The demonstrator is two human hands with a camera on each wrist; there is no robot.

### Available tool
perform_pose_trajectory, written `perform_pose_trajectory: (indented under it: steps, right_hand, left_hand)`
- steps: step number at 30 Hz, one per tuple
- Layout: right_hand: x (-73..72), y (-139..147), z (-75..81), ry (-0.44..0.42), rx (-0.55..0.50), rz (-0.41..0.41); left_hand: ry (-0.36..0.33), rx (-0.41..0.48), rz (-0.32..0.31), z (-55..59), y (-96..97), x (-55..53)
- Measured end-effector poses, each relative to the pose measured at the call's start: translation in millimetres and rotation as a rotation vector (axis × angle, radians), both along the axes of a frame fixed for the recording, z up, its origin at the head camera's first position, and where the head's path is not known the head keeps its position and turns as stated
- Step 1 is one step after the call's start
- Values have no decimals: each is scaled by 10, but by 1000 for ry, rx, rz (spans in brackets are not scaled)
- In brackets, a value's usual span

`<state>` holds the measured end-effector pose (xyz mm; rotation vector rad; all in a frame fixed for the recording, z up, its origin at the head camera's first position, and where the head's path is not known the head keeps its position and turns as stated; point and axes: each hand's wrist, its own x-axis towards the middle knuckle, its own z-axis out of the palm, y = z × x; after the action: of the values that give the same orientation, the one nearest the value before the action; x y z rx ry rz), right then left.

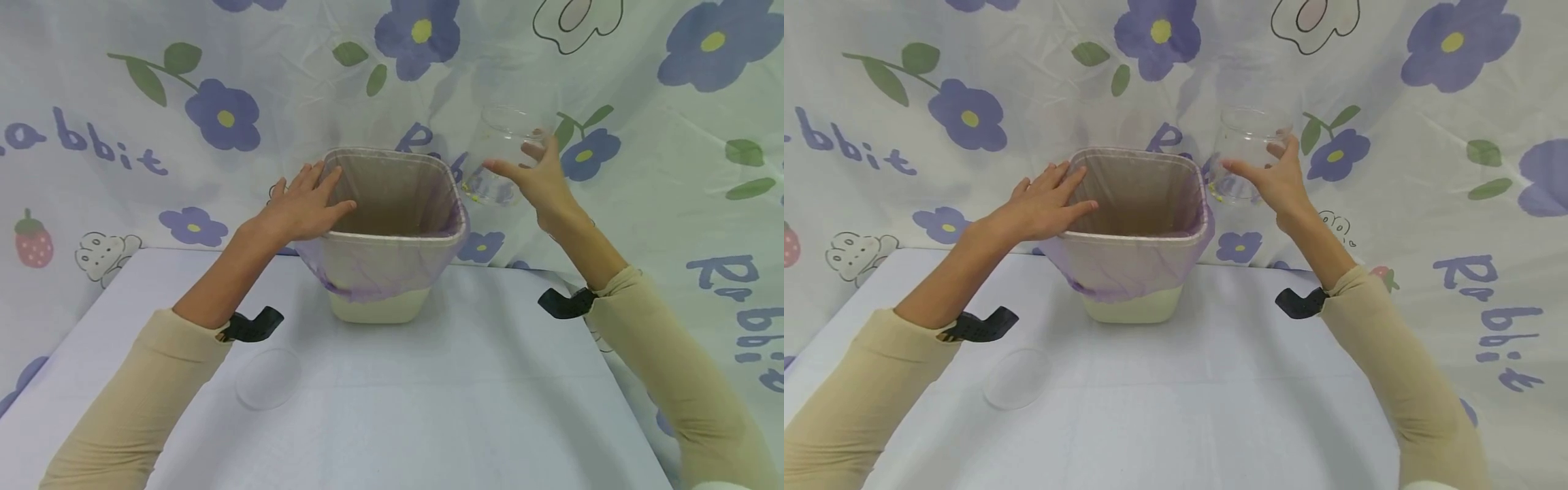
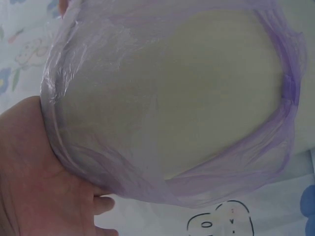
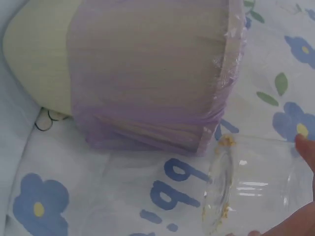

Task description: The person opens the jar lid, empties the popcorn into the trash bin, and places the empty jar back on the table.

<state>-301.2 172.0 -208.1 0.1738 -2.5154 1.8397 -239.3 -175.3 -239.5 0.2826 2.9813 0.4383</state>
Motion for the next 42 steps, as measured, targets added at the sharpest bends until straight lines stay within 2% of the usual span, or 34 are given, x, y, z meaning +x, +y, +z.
perform_pose_trajectory:
  steps: [4,7,14,20,23,30,42]
  right_hand:
    - [56,110,-48,-61,-170,9]
    - [106,221,-121,-59,-179,13]
    - [216,495,-373,-53,-69,-11]
    - [372,703,-653,24,124,-19]
    - [458,799,-773,60,178,-9]
    - [655,988,-1017,88,214,3]
    - [946,1234,-1507,79,247,-57]
  left_hand:
    - [-1,-3,2,7,6,8]
    - [-4,-4,5,9,6,7]
    - [-7,0,7,9,7,0]
    - [-15,-2,8,13,12,6]
    - [-13,-7,6,13,17,6]
    - [-13,-28,6,19,20,6]
    - [-18,-57,0,43,31,21]
